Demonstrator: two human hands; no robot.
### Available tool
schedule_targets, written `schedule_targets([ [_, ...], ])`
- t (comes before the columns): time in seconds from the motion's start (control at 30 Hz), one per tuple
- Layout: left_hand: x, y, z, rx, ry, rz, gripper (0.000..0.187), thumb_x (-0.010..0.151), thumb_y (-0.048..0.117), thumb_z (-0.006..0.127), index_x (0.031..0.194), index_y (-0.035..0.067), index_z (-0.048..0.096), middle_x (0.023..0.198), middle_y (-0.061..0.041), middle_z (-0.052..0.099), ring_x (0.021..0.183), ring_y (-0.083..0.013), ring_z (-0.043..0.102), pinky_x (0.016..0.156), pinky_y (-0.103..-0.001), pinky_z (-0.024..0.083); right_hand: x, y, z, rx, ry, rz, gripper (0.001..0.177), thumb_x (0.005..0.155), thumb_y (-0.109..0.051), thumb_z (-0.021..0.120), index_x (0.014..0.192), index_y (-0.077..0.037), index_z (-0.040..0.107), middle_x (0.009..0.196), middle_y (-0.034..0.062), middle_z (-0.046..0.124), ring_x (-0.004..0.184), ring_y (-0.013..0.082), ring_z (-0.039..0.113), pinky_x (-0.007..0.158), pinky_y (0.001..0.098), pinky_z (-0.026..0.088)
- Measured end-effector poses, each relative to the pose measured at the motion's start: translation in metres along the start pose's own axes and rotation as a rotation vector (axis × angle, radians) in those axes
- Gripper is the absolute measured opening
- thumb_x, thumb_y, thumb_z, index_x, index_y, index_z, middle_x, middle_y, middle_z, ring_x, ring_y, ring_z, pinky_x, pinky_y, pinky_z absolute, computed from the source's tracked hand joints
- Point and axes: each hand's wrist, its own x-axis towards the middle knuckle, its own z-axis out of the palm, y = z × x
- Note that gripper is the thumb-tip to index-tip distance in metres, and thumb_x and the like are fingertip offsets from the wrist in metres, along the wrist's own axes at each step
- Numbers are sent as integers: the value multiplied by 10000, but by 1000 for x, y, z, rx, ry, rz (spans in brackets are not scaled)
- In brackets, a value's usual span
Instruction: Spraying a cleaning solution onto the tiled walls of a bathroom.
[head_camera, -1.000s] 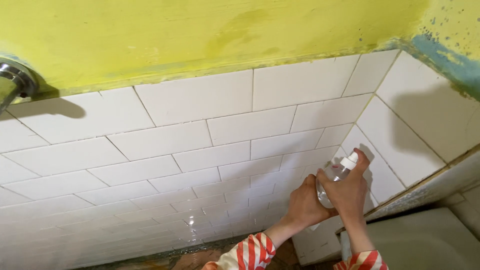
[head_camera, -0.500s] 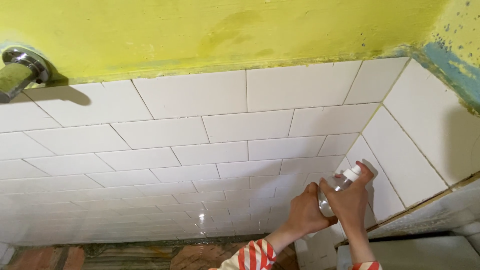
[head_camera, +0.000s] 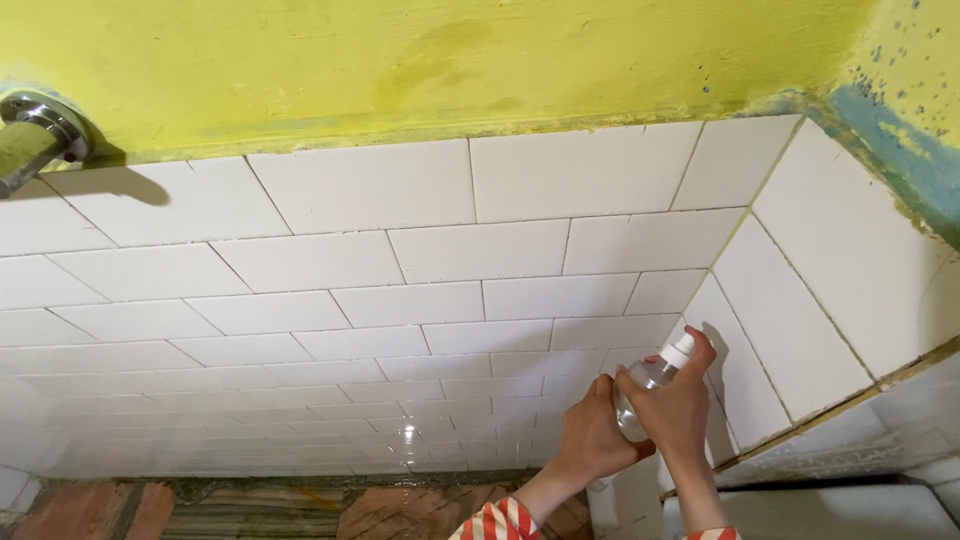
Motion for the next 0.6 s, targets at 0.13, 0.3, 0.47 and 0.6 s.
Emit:
schedule_targets([
  [0.13, 1, 4, 3, 9, -41, -29, 809, 635, 381, 877, 1198, -73, 514, 1058, -176, 606, 934, -362, 668, 789, -447, 546, 5, 16, 0, 3, 19, -71, 953, 696, -163, 859, 1444, -76, 275, 985, 139, 709, 851, 322, 712, 770, 438, 563],
  [0.3, 1, -5, 17, 42, -32, -14, 860, 657, 401, 877, 1254, -81, 490, 1071, -184, 605, 945, -365, 667, 807, -445, 554, 10, 26, -1, -54, -35, -29, 959, 691, -180, 869, 1440, -72, 279, 984, 154, 703, 873, 302, 721, 785, 424, 579],
  [0.47, -5, 3, 13, 50, -24, -75, 887, 639, 408, 877, 1274, -72, 487, 1089, -183, 606, 955, -368, 667, 798, -453, 547, 4, 15, -4, -17, -55, 23, 965, 679, -168, 872, 1429, -74, 273, 986, 142, 701, 864, 320, 719, 781, 428, 574],
  [0.6, -10, -7, 16, 92, -24, -74, 865, 644, 431, 869, 1260, -66, 520, 1118, -180, 620, 978, -359, 672, 808, -444, 550, 3, 26, 1, 23, -75, 14, 938, 682, -167, 873, 1407, -67, 287, 980, 139, 697, 862, 311, 717, 776, 431, 577],
])
